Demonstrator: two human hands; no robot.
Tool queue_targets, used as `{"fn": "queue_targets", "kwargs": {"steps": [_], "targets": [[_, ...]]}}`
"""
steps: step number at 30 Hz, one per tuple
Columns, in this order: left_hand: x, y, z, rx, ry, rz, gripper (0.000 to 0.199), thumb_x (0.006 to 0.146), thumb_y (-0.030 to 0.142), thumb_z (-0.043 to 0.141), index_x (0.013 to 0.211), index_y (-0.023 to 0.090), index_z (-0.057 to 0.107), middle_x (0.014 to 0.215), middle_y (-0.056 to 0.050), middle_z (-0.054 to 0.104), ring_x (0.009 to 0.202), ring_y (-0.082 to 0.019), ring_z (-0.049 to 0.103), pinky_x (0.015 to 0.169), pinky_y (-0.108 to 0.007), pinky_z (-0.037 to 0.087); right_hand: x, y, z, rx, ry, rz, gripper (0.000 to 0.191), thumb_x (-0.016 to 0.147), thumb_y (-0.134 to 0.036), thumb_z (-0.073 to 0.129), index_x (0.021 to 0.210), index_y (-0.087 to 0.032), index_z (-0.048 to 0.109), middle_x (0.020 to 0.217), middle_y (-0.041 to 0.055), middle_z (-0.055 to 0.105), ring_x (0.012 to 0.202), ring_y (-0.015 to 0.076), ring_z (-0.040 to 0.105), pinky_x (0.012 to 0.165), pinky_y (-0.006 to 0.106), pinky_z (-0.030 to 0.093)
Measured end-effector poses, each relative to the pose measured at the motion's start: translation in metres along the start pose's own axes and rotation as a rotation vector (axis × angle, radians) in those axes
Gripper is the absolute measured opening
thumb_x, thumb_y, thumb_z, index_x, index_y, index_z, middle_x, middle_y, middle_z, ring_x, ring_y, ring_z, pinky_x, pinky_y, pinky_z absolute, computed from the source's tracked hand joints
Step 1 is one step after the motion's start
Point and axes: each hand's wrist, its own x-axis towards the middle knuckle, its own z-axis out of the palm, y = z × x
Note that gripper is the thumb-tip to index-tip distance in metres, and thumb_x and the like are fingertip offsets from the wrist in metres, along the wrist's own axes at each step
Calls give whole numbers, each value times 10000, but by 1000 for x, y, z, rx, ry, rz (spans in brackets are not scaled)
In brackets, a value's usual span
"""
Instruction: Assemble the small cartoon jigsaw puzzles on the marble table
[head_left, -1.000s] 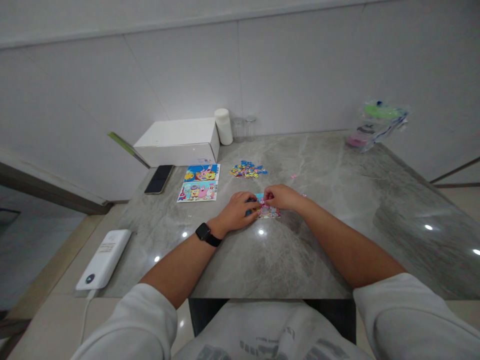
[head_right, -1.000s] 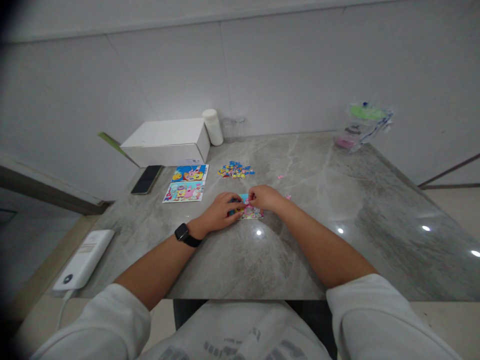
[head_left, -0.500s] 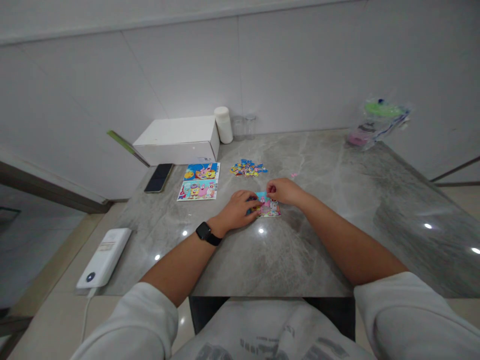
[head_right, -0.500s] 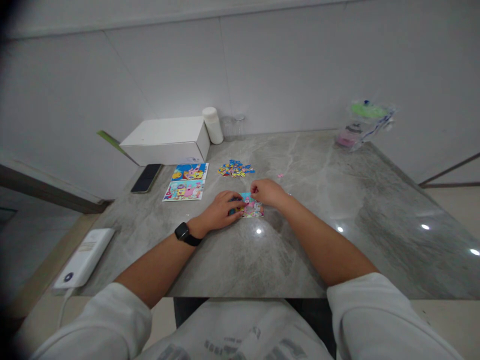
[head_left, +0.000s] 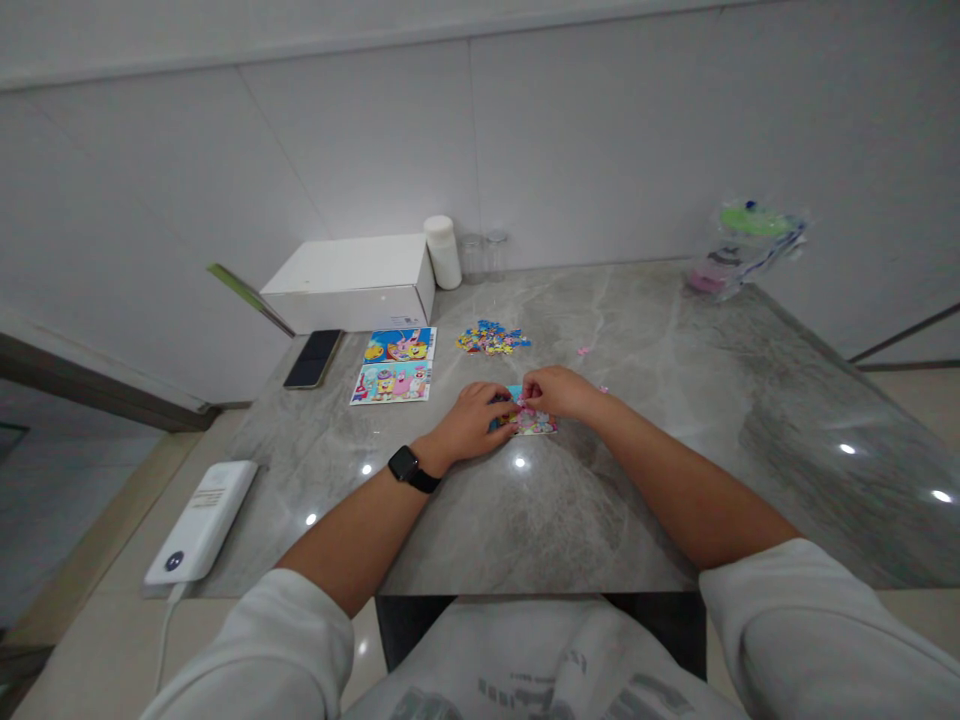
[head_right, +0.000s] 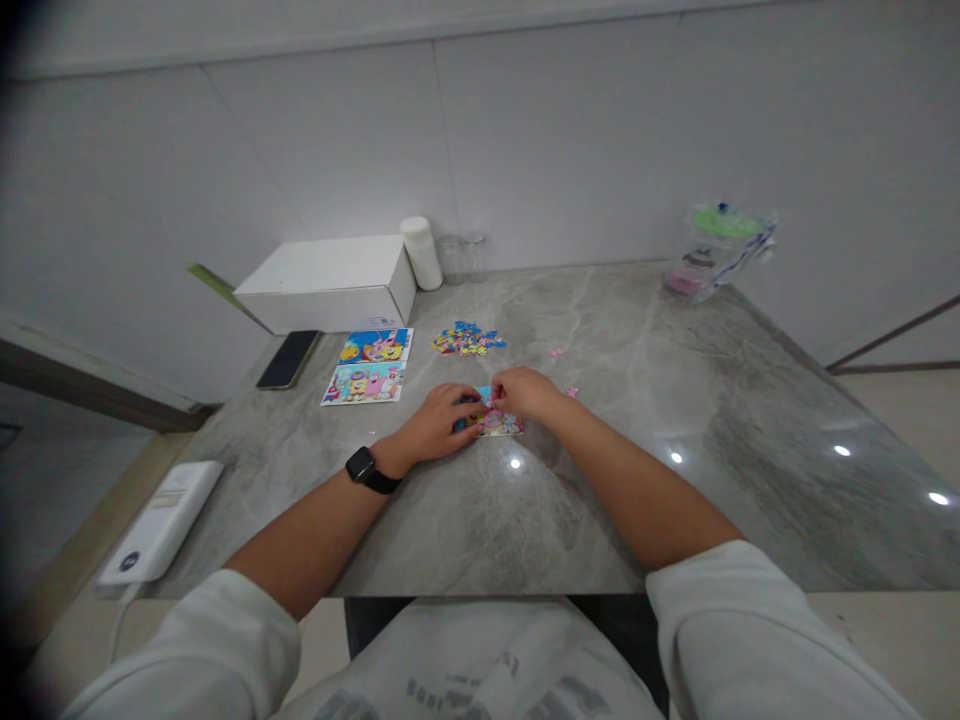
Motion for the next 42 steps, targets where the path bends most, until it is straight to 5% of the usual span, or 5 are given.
{"fn": "queue_targets", "kwargs": {"steps": [9,17,25,32,42], "targets": [[-1,-6,3,-33,29,24,336,1023,410,616,1308,291,750,1307,-113,672,1231,-286,615,1117,-511,469,-27,37,-72,100,298,136,141,937,-297,691,981,-202,785,956,43,794,848,173,687,751,257,466],[-2,-13,8,-38,96,14,328,1033,400,610,1302,260,734,1316,-112,669,1242,-280,616,1108,-498,481,-52,92,-90,-109,62,247,213,880,-204,755,1082,-213,821,1038,74,804,924,221,719,787,298,488],[0,-17,5,-56,245,-57,269,1036,339,600,1241,225,732,1254,-108,679,1184,-265,633,1066,-475,511,-56,130,-104,-95,153,363,213,919,-218,729,1115,-212,811,1127,115,808,994,253,747,840,327,534],[-1,-16,0,-90,291,-90,257,1034,308,596,1247,228,716,1222,-97,678,1172,-258,634,1059,-456,522,-23,139,-72,-87,248,454,244,954,-245,670,1159,-196,792,1148,137,798,1052,260,737,910,345,534],[0,-15,0,-101,292,-110,264,1052,345,571,1237,230,719,1213,-97,686,1154,-253,642,1049,-459,525,4,134,-23,-124,317,306,274,1019,-326,638,1212,-200,788,1213,162,738,1113,237,677,965,313,495]]}}
